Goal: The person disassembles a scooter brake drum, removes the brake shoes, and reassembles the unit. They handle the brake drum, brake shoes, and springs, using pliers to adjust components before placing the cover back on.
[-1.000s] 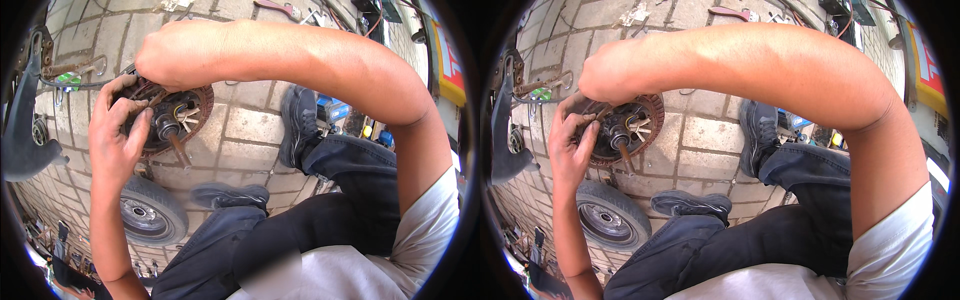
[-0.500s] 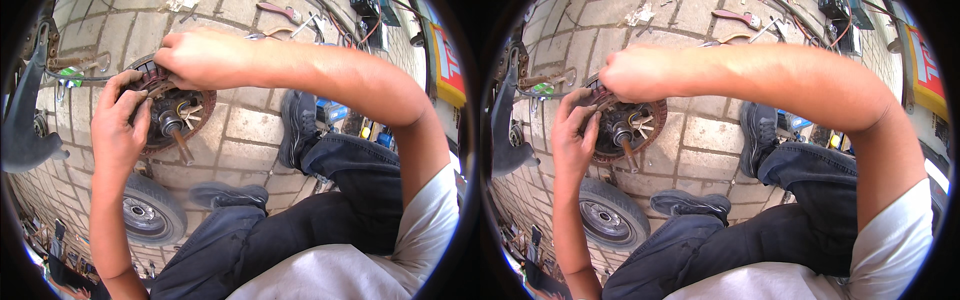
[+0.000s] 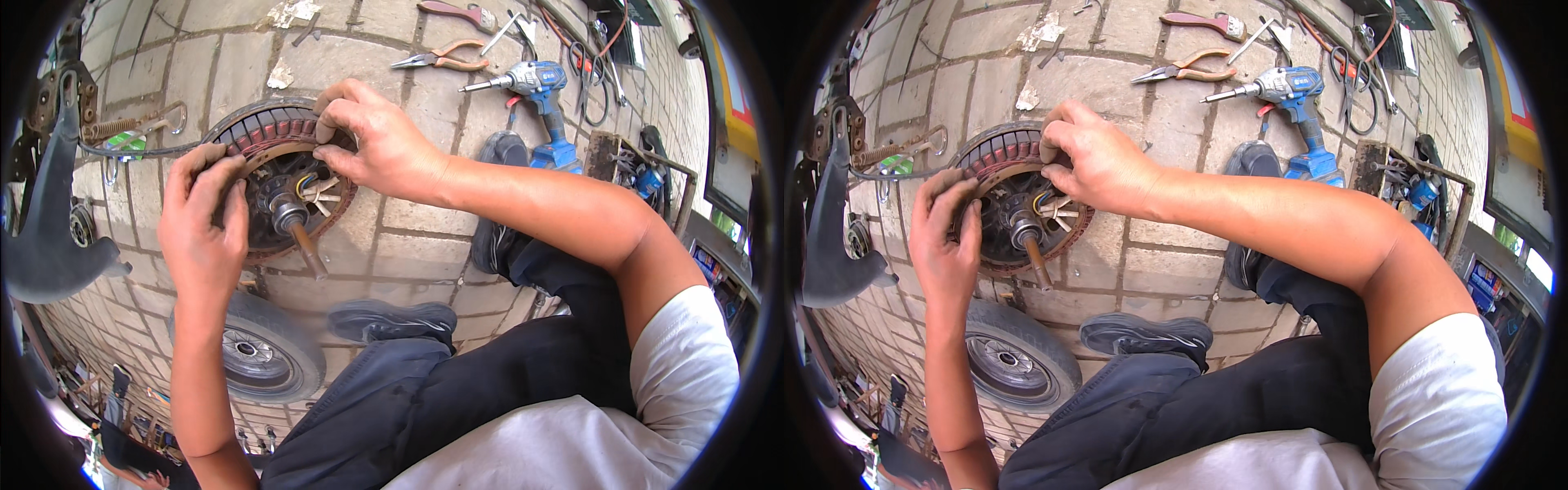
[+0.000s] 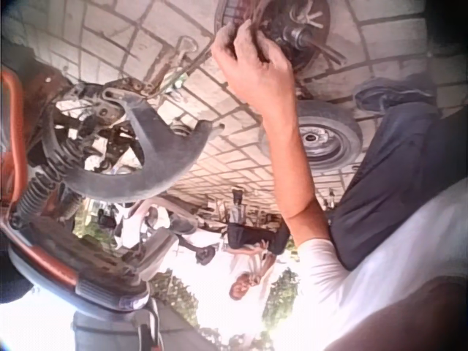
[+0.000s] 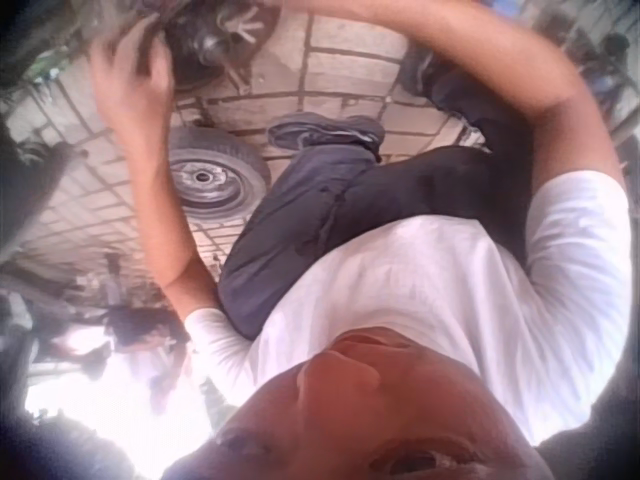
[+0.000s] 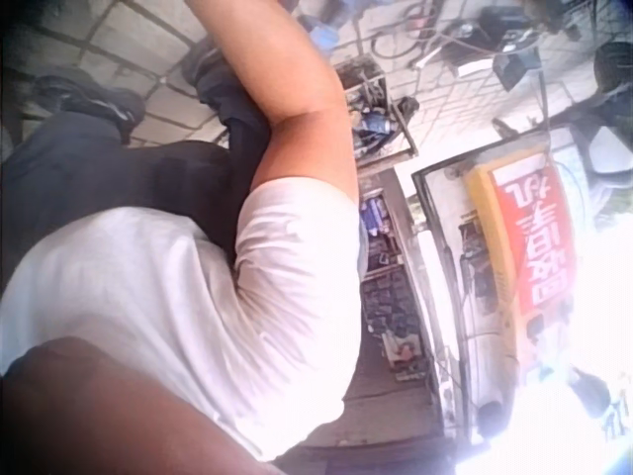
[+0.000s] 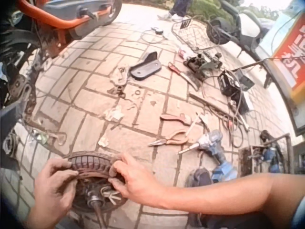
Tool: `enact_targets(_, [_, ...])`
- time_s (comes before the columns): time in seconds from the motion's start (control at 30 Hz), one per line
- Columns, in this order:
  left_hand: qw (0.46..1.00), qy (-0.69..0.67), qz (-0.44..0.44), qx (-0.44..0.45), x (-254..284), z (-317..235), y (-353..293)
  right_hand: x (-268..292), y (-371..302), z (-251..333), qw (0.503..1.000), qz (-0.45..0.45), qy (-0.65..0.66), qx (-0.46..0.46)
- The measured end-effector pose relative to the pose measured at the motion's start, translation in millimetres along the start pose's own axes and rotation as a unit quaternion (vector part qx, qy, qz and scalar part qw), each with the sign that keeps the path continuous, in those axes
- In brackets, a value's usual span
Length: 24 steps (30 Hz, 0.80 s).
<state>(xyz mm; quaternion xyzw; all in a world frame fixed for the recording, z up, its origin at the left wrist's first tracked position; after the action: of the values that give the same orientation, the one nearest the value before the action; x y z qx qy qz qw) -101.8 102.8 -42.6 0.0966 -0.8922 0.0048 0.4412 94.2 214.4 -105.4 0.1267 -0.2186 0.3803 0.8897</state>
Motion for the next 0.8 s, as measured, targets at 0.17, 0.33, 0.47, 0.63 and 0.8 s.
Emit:
enact_targets(0.17, [0.995, 0.07, -0.025, -0.066, -8.0, 0.4, -0.3, -7.9, 1.4, 2.6, 0.999, -0.042, 0.01, 0.005])
enact_targets(0.33, [0.992, 0.073, -0.043, -0.091, -15.5, 9.0, 0.2, -15.1, -1.0, -1.1, 0.995, -0.078, -0.043, 0.035])
enact_targets(0.47, [0.991, 0.08, -0.039, -0.101, -16.8, 12.0, 0.8, -17.2, -1.9, -2.2, 0.992, -0.1, -0.063, 0.044])
enact_targets(0.63, [0.99, 0.083, -0.044, -0.103, -18.3, 15.4, 3.1, -17.6, 0.0, -2.4, 0.991, -0.101, -0.072, 0.052])
enact_targets(0.8, [0.987, 0.069, -0.077, -0.119, -22.6, 19.7, 2.6, -15.9, 4.4, -0.2, 0.992, -0.095, -0.065, 0.048])
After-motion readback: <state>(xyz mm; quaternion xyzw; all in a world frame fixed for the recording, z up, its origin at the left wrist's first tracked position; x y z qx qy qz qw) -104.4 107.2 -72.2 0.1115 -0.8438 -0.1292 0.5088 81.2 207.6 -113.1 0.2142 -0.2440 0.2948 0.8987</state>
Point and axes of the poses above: each hand's wrist, its own y-axis towards the middle knuckle, its own x-axis out of the back of the hand, z = x × y, the point moved 1 cm from there along y, towards the middle knuckle, and after that the axes turned 1 degree about z, right-handed, at the moved point
